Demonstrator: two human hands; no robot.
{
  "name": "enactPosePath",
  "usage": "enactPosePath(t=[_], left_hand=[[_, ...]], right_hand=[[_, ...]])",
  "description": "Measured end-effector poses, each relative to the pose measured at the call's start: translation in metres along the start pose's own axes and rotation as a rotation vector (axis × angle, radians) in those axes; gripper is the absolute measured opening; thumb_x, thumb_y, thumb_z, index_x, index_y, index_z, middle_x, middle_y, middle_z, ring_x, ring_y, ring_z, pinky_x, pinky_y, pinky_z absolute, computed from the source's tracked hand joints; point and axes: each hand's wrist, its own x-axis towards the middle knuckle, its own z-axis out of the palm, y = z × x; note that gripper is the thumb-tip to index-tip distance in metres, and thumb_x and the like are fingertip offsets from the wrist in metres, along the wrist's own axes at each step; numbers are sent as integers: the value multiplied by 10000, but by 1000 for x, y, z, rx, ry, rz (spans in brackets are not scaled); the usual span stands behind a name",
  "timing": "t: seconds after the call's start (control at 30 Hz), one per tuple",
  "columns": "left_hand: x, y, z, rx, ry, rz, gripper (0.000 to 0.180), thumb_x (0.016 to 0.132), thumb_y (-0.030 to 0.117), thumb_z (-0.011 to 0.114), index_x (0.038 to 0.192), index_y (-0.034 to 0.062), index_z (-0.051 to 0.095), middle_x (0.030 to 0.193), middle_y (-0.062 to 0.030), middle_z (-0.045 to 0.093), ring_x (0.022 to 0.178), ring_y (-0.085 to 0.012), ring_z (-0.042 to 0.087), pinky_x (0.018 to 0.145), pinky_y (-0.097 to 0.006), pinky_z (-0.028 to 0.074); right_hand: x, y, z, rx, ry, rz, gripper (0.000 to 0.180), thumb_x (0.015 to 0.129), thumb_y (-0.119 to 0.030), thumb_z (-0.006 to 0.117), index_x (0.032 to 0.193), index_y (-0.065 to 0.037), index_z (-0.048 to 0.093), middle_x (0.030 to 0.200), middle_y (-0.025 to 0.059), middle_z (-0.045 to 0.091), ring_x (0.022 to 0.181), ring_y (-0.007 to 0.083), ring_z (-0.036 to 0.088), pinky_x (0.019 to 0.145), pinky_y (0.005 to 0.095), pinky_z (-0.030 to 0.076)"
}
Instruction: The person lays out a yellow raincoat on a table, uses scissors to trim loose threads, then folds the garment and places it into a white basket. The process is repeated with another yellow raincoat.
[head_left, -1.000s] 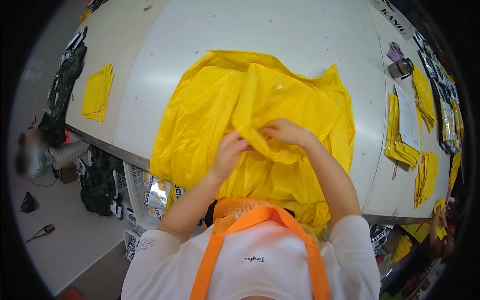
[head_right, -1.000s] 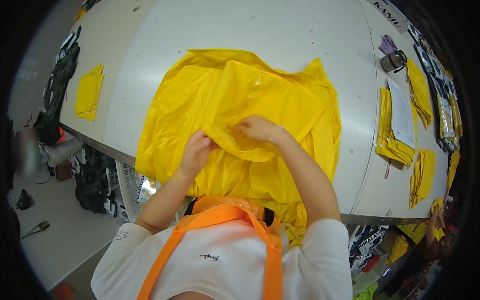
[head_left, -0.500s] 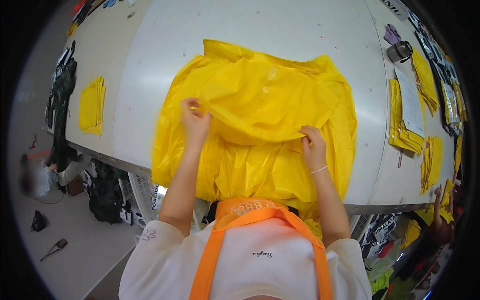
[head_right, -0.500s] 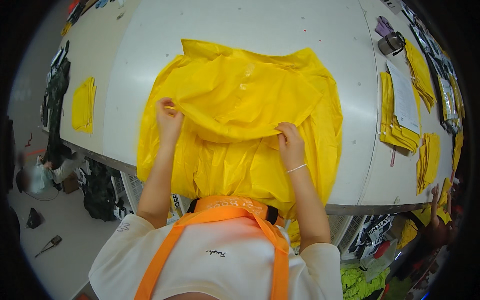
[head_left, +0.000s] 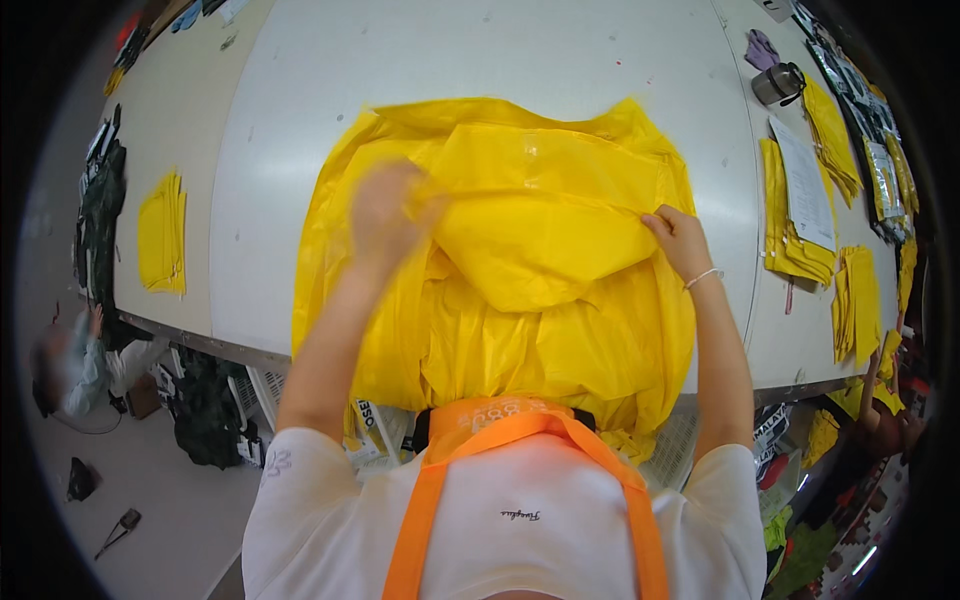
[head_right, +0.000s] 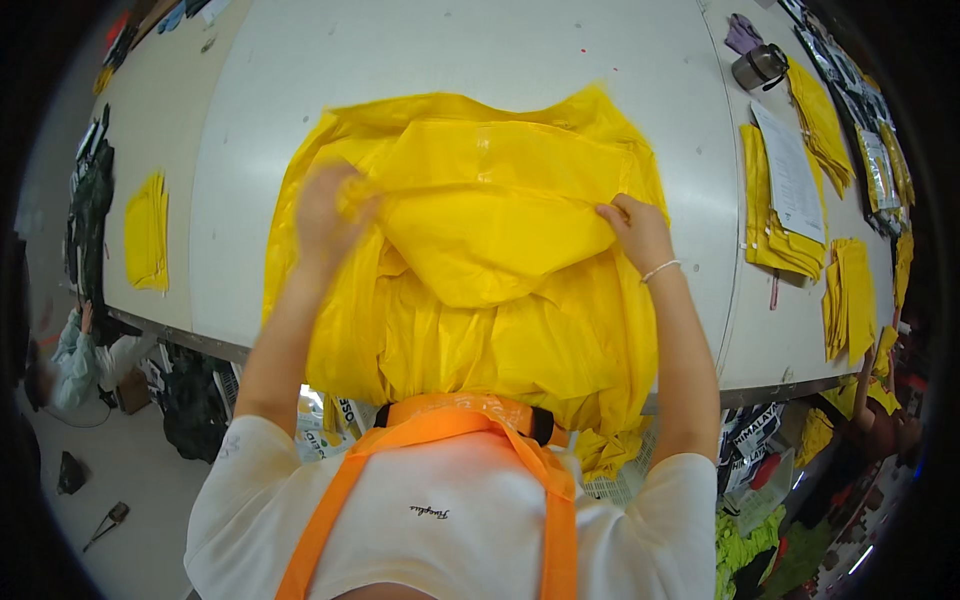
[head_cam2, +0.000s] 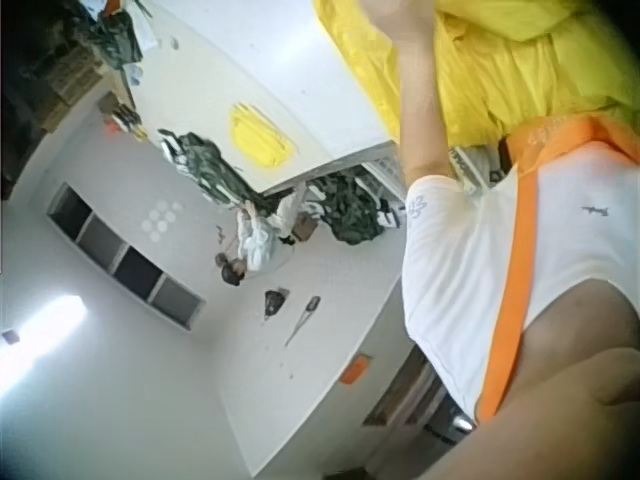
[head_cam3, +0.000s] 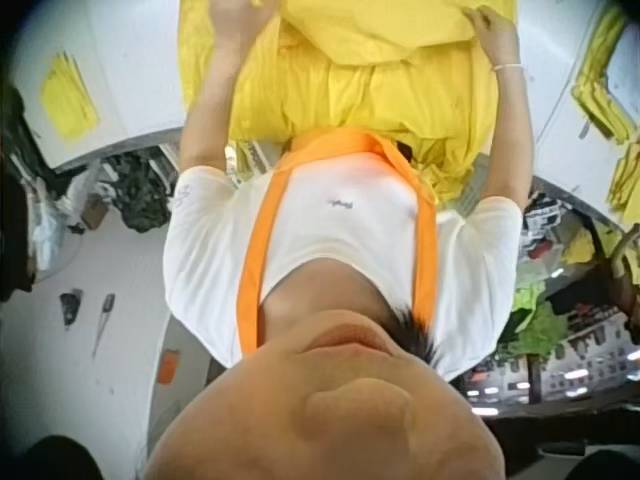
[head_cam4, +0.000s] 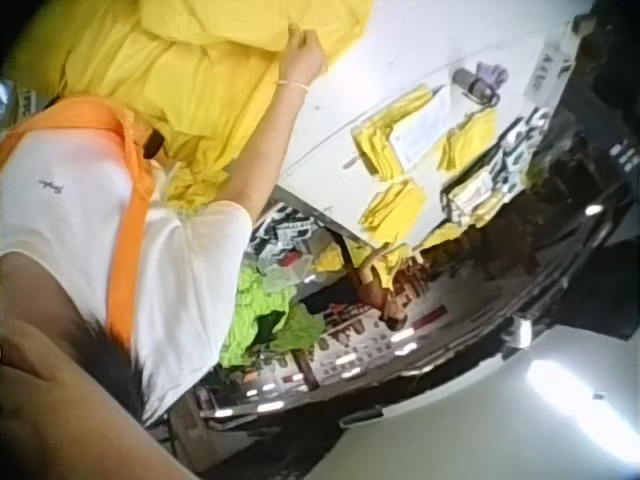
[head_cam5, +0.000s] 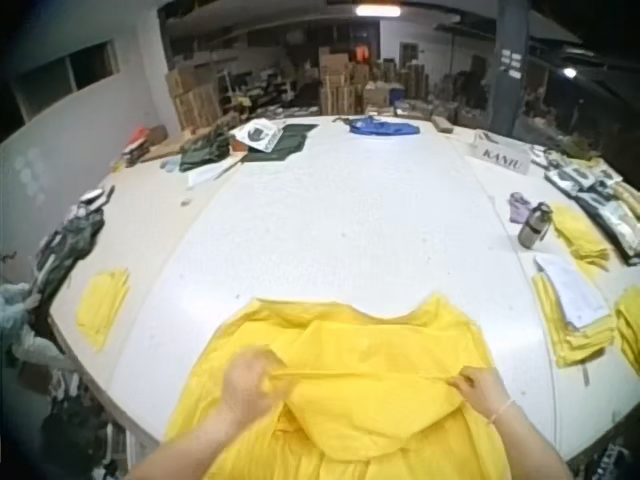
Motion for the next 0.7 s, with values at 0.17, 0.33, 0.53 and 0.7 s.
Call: enactPosePath(t=[0.17, 0.33, 0.53, 0.7], left_hand=[[-105, 94, 55, -125, -505, 228, 302, 688, 246, 702, 927, 95, 597, 901, -61, 579, 910, -227, 548, 780, -354, 429], [-122, 95, 60, -505, -597, 90, 240, 722, 119, 666, 950, 78, 607, 940, -70, 614, 897, -257, 585, 765, -339, 457], [-58, 66, 24, -349, -13, -122, 285, 753, 117, 648, 1015, 43, 565, 976, -80, 586, 901, -242, 562, 769, -338, 444], [-60, -13, 18, -474, 20, -553, 319, 788, 99, 619, 1094, 47, 545, 1080, -84, 585, 891, -200, 563, 720, -291, 443]], right_hand=[[8, -17, 10, -7, 121, -82, 342, 837, -306, 643, 723, -2, 534, 576, 134, 521, 520, 273, 490, 503, 364, 373], [16, -29, -19, -269, 63, -67, 374, 819, -387, 638, 725, -33, 560, 634, 110, 586, 581, 281, 555, 533, 352, 430], [0, -46, 32, -443, 576, -419, 231, 757, -305, 682, 810, -97, 598, 835, 93, 618, 767, 299, 579, 650, 410, 453], [-100, -131, 95, -9, -31, -652, 383, 719, -205, 664, 1068, -79, 566, 962, 104, 586, 912, 279, 562, 807, 414, 436]])
